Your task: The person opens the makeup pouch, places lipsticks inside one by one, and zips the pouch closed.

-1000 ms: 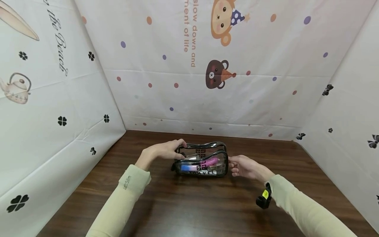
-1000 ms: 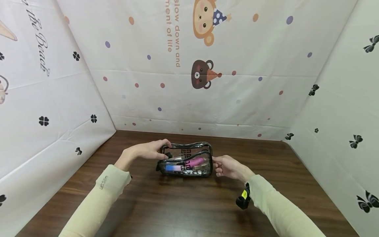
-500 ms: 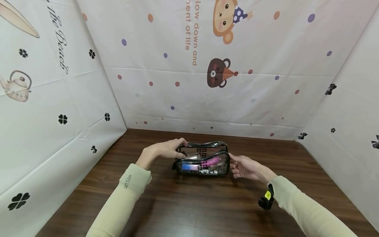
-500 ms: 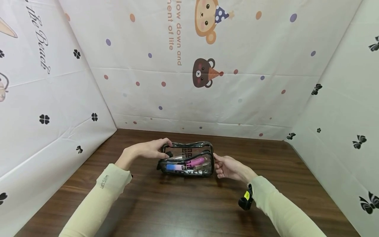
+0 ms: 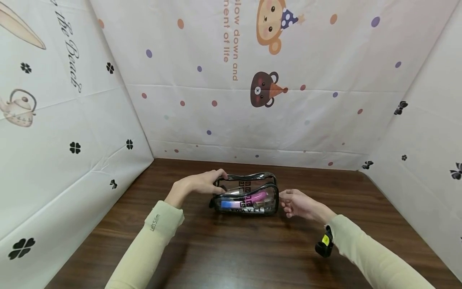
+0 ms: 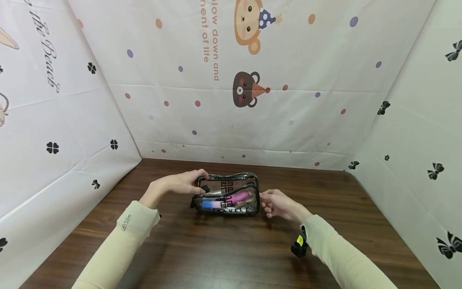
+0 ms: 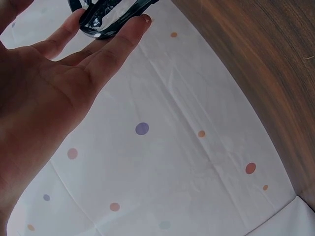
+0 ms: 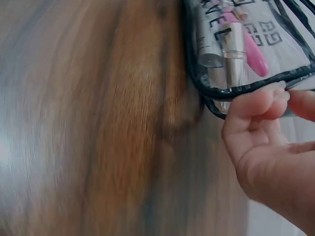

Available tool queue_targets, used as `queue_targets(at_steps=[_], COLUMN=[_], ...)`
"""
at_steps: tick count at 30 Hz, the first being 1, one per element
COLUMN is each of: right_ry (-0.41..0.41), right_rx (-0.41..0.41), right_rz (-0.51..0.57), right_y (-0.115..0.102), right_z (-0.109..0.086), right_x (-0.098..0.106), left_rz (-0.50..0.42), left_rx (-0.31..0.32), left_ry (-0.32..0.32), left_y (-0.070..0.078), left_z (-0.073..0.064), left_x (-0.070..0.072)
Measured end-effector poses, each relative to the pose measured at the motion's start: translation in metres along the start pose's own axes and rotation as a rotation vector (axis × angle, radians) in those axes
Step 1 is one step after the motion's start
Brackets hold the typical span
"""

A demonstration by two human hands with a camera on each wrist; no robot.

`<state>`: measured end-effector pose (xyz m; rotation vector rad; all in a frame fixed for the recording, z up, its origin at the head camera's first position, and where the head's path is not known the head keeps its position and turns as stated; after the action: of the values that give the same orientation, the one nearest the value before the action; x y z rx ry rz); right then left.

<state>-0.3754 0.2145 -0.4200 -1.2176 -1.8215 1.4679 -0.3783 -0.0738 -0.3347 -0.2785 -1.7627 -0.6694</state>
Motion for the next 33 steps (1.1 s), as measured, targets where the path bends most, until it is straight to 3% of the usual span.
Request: queue_targets(at_steps=[6, 11, 13, 20, 27, 33], right_ry=[0.116, 0.102, 0.067, -0.068, -0.107, -0.142], right_rx=[0.154, 0.207, 0.181, 0.039, -0.034, -0.075], right_rz=[-0.259, -0.391, -0.359, -0.093, -0.061, 0.074], right_y=[-0.009, -0.014, -0.011, -0.002, -0.003, -0.004], right_z=[-0.005, -0.004, -0.002, 0.001, 0.002, 0.003], right_x=[0.004, 0.007, 0.010, 0.010, 0.004, 0.003], left_rz=[0.023, 0.015, 0.012, 0.014, 0.017, 0.015], left_rx=[-0.010, 0.003, 0.010, 0.006, -0.006, -0.006], left_ry=[-0.004, -0.001, 0.001, -0.003, 0.002, -0.011], left_y=[-0.001, -0.001, 0.000, 0.002, 0.001, 0.001], left_z=[0.000, 0.001, 0.001, 0.001, 0.004, 0.003], left_x=[-0.001, -0.001, -0.001, -0.002, 0.000, 0.000])
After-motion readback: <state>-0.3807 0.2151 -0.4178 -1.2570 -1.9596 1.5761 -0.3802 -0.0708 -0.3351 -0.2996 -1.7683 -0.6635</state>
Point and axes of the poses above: each hand's wrist, its own z-axis towards the middle knuckle, its own x-axis out of the back of the hand, y = z × x, the point moved 6 cm from there along z, towards the middle knuckle, and after that the axes turned 10 degrees about z, right-handed, at the moved point
